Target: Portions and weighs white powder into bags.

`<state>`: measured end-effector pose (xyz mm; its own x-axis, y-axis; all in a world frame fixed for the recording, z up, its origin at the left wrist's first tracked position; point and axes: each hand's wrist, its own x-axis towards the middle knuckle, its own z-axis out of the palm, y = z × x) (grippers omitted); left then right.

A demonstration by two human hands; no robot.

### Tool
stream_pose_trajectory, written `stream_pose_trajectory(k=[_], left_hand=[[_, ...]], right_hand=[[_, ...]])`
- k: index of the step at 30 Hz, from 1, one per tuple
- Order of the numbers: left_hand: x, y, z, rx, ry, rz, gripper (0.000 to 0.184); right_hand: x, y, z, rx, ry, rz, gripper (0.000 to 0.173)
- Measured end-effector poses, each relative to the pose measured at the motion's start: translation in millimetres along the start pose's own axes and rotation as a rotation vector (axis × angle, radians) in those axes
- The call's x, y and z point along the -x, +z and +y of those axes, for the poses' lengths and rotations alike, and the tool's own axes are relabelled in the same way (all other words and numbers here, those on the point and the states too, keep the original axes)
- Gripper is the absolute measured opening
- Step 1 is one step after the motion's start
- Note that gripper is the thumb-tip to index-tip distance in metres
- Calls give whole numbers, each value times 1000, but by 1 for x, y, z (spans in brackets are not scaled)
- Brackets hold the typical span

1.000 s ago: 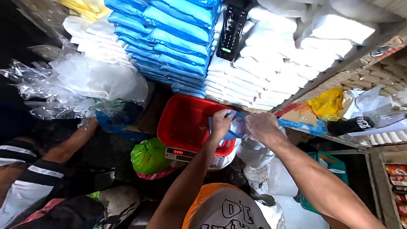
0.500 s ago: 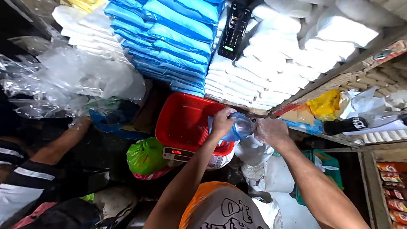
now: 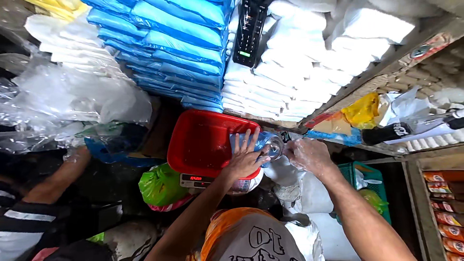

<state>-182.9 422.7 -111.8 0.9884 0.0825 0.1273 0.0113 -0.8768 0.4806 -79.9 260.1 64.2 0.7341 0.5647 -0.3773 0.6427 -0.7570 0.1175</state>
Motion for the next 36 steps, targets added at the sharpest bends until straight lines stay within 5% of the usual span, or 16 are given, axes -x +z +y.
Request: stream_pose_trajectory(k=[4,9,15,20,24,29,33,36], left_hand=[[6,-2,-23,-132,-98,30,70],[13,-9,2,31,90,46,58],[24,-1,-28,-56,-63,38,61],[29,-4,-18,1,45,-16,56],[30,-3,-33,-59,-122,-6,66],[30,-5,-17,119,60,-13,53],[14,-6,-21,30,-3,58,62],[1,-9,-3,-37,192,68,64]], right_hand=[[2,-2,9,-29,-5,-39,25],[1,0,7,-22,-15,-5,26],[4,-2,4,12,-12,-36,26],[5,-3,-9,17,-3,-23,24],[10,-2,-6,30,-1,-14,26],[11,3,-12,43,4,17,25],[11,2,-5,51,15,8,23],[11,6,2,21,-25,10,22]])
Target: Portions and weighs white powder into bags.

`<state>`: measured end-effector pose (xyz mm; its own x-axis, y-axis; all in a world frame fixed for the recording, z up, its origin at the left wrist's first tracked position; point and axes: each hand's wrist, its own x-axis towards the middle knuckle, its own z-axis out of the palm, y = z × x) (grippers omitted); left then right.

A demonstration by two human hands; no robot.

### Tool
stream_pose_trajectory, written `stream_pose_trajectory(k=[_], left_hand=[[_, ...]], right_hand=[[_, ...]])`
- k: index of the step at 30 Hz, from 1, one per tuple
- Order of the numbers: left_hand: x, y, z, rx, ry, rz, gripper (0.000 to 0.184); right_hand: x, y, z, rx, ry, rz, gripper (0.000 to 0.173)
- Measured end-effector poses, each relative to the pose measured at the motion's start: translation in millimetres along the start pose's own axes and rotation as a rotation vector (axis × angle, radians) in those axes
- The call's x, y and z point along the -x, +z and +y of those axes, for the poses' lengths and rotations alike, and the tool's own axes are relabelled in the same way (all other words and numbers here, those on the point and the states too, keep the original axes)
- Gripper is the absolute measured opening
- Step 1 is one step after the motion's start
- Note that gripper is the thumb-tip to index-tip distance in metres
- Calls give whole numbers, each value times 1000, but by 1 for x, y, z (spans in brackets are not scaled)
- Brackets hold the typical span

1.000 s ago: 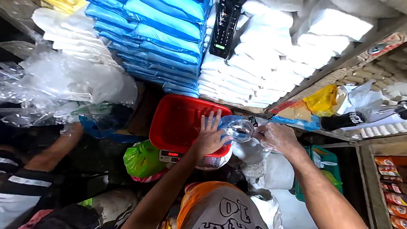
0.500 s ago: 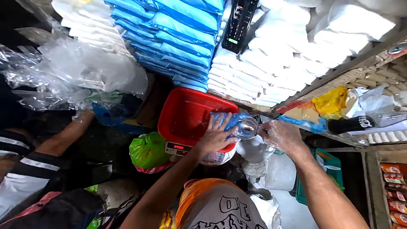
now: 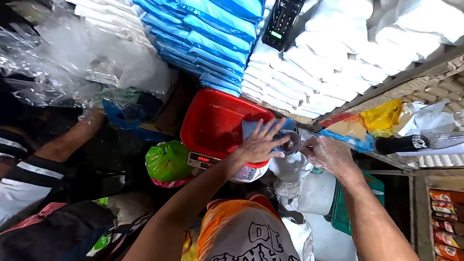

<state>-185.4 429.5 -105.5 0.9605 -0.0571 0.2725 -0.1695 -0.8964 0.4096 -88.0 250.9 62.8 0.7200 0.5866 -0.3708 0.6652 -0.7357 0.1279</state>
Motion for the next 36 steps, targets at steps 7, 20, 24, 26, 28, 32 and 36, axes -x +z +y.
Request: stream_pose_trajectory(k=[7,20,24,26,28,32,36], left_hand=[[-6,0,-18,-212,-82,-8,62],[8,14,39,-51,-250,21,55],[5,21,28,-91,-473,4,54],[-1,11,23,-129,-562,148,49],[-8,7,28,-123,-589,256,41],[-29,10,48,-109,-529,258,19],[-31,21,51,-73,-494,21,61]], right_hand=[[-5,-9,35,-9,14,-14,28],[-23,3,67,-58,-112,-15,24],[-27,6,67,-24,-149,-68,34],[-28,6,72,-8,-156,-81,35],[-25,11,75,14,-164,-63,35],[-27,15,75,0,-197,-24,36],[-29,23,78,-3,-166,8,38]])
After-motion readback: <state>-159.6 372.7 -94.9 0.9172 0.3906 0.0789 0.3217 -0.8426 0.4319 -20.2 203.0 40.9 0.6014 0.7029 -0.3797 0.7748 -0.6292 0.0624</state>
